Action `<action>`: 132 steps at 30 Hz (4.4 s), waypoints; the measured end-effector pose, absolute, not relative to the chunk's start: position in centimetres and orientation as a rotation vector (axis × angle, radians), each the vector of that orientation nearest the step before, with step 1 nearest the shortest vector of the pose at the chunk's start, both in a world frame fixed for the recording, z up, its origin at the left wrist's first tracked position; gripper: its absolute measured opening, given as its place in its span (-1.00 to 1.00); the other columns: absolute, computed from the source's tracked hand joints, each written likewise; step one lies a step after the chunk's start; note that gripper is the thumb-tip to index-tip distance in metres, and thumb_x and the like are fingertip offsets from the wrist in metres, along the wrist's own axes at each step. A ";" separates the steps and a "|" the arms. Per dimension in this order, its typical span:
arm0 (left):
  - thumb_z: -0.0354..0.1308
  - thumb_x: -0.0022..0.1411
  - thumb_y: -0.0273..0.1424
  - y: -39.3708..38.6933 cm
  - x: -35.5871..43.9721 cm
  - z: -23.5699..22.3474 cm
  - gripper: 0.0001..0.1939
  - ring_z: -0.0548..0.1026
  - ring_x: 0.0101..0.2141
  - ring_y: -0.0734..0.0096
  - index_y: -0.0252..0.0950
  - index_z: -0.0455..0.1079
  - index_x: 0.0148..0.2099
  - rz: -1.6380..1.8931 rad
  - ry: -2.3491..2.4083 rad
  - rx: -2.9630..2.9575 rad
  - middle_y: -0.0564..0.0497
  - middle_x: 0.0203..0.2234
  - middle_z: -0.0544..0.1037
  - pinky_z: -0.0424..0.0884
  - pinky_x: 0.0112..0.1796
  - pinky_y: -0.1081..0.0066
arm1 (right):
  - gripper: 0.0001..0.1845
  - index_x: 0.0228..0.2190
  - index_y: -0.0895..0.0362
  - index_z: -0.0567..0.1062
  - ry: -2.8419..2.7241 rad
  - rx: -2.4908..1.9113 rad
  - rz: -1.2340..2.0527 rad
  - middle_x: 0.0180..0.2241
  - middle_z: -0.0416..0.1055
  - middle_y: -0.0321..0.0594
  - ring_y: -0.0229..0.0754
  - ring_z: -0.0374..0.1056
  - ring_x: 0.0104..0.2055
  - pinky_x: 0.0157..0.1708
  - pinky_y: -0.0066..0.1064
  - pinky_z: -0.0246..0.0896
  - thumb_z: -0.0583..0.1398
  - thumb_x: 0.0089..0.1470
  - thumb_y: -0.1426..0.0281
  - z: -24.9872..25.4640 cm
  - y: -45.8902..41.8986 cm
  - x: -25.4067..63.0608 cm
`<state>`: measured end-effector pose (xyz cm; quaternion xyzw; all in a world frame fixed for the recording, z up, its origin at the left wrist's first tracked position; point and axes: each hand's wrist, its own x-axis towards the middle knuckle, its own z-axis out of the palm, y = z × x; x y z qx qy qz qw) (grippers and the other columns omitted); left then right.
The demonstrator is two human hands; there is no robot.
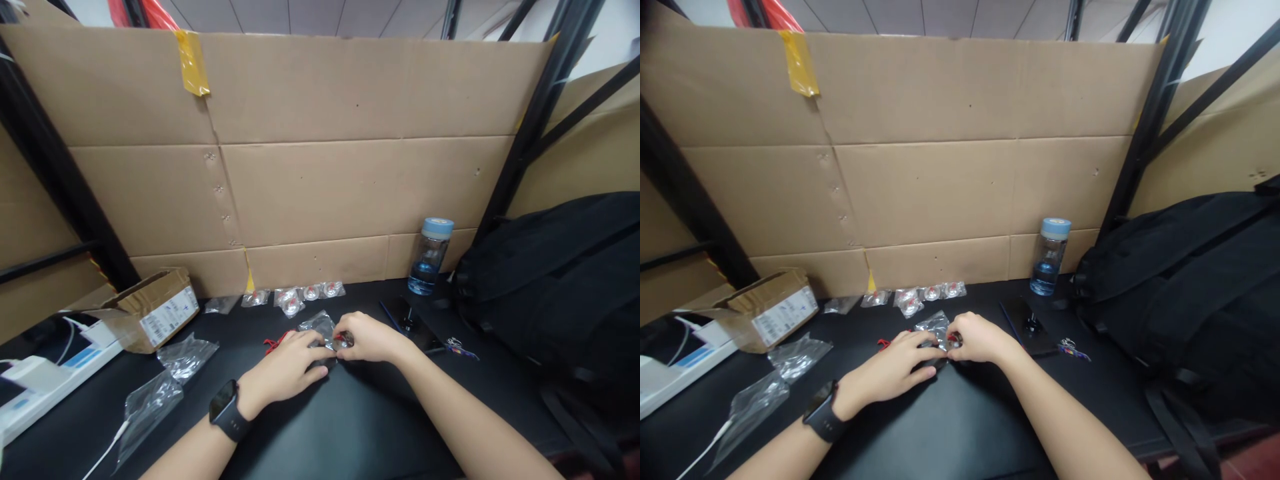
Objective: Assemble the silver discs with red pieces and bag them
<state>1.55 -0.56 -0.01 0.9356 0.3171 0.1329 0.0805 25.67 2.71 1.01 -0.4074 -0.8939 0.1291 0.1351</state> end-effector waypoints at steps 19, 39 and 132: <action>0.06 0.43 -0.32 0.0 1.1 0.0 -0.76 0.54 -0.09 0.19 -0.14 0.44 0.09 0.477 1.190 2.811 -0.02 -0.07 0.59 0.38 -0.05 0.24 | -0.74 -0.26 0.10 0.64 -2.525 -1.172 0.360 -0.30 0.57 -0.19 -0.13 0.45 -0.28 -0.24 -0.43 0.24 0.38 -0.06 0.30 1.7 2.6 25.6; 0.17 0.36 -0.42 0.3 1.3 -0.1 -0.90 0.50 0.02 0.21 -0.20 0.50 -0.25 0.533 0.996 2.792 0.01 -0.13 0.59 0.31 0.05 0.27 | -0.72 -0.26 0.11 0.63 -2.499 -1.131 0.379 -0.32 0.56 -0.20 -0.16 0.44 -0.30 -0.26 -0.44 0.23 0.39 -0.04 0.27 2.0 2.3 25.4; 0.14 0.34 -0.25 -0.9 1.3 -0.9 -0.43 0.35 0.24 0.02 -0.28 0.25 0.33 0.350 1.040 2.793 -0.22 0.29 0.32 0.30 0.23 0.12 | -0.70 -0.27 0.13 0.58 -2.392 -1.186 0.385 -0.25 0.46 -0.21 -0.17 0.40 -0.24 -0.24 -0.44 0.24 0.44 -0.10 0.35 -0.5 2.8 24.1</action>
